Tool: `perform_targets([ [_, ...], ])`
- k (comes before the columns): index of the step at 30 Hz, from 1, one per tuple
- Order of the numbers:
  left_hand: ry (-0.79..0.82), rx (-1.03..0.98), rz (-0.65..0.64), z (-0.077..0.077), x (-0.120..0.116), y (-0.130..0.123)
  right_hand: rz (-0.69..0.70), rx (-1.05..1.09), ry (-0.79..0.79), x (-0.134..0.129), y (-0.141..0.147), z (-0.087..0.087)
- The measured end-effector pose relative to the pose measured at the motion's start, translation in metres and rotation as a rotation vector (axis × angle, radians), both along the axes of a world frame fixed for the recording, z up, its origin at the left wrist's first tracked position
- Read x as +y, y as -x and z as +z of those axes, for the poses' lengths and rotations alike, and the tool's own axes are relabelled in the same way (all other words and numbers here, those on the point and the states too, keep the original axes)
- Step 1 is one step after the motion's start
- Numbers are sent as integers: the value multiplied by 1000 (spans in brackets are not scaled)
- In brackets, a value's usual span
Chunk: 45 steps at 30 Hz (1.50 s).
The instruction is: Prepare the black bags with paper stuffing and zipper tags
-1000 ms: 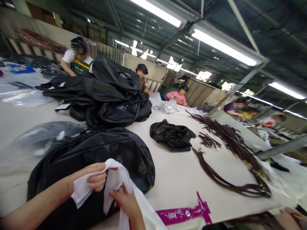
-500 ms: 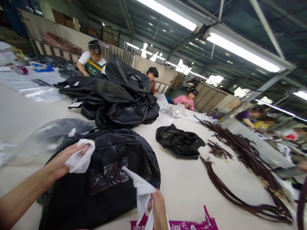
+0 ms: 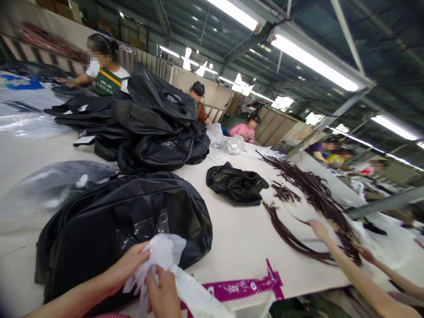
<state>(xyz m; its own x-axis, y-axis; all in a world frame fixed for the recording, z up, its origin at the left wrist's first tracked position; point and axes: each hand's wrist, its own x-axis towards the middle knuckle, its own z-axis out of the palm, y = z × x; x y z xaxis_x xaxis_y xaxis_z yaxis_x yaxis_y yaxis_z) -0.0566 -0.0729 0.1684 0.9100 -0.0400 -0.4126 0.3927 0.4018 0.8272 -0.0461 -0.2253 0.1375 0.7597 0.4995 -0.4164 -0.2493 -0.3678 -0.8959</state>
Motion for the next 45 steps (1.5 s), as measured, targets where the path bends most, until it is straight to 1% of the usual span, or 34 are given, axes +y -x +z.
perform_targets([
  [2,40,64,89,2,9,-3,37,15,48,-12,3,3],
  [4,50,90,110,3,16,-5,38,34,77,-26,4,4],
  [5,45,96,109,2,18,-6,17,41,74,-34,4,4],
  [8,-7,108,158,-4,19,-8,-121,54,-20,-48,1,6],
  [10,-57,117,199,-7,16,-9,-269,96,-155,-49,-4,10],
  [12,-57,132,166,-7,10,-9,-371,137,-311,-45,-9,12],
  [13,-46,142,131,-6,6,-8,-388,133,-357,-41,-10,13],
  [14,-29,143,91,-4,1,-7,-397,112,-362,-36,-11,14],
  [16,57,115,-8,1,-9,-3,-400,36,-261,-24,-8,14],
  [18,175,61,-99,7,-18,2,-346,-48,-139,-11,-3,15],
  [20,254,38,-135,10,-21,4,-247,-87,-106,1,0,17],
  [21,262,56,-129,10,-20,5,-208,-76,-109,6,1,17],
  [22,263,89,-122,9,-16,5,-210,-50,-130,9,0,17],
  [23,260,133,-122,8,-11,5,-257,-8,-180,11,-3,15],
  [24,254,174,-132,8,-4,5,-335,49,-269,10,-6,11],
  [25,243,203,-143,8,5,4,-443,111,-386,6,-10,5],
  [27,208,211,-162,10,24,6,-714,223,-624,-9,-21,-9],
  [28,190,205,-167,11,34,8,-842,273,-695,-21,-26,-17],
  [30,187,203,-181,12,53,15,-1039,316,-715,-49,-36,-31],
  [31,192,218,-199,11,61,19,-1099,303,-701,-63,-40,-36],
  [33,180,238,-238,7,73,27,-1148,257,-686,-88,-46,-40],
  [35,116,226,-257,2,82,32,-1161,214,-682,-105,-51,-36],
  [36,55,209,-258,1,86,32,-1164,198,-683,-110,-52,-31],
  [38,-130,162,-233,3,95,30,-1164,183,-672,-115,-50,-19],
  [40,-382,73,-252,11,105,25,-1129,191,-611,-117,-44,-2],
  [41,-517,13,-283,16,108,21,-1072,206,-552,-118,-38,8],
  [42,-649,-57,-332,21,110,17,-981,226,-474,-119,-31,19],
  [44,-881,-207,-452,31,108,9,-742,230,-293,-123,-15,42],
  [45,-971,-267,-505,37,103,5,-618,217,-209,-128,-7,54],
])
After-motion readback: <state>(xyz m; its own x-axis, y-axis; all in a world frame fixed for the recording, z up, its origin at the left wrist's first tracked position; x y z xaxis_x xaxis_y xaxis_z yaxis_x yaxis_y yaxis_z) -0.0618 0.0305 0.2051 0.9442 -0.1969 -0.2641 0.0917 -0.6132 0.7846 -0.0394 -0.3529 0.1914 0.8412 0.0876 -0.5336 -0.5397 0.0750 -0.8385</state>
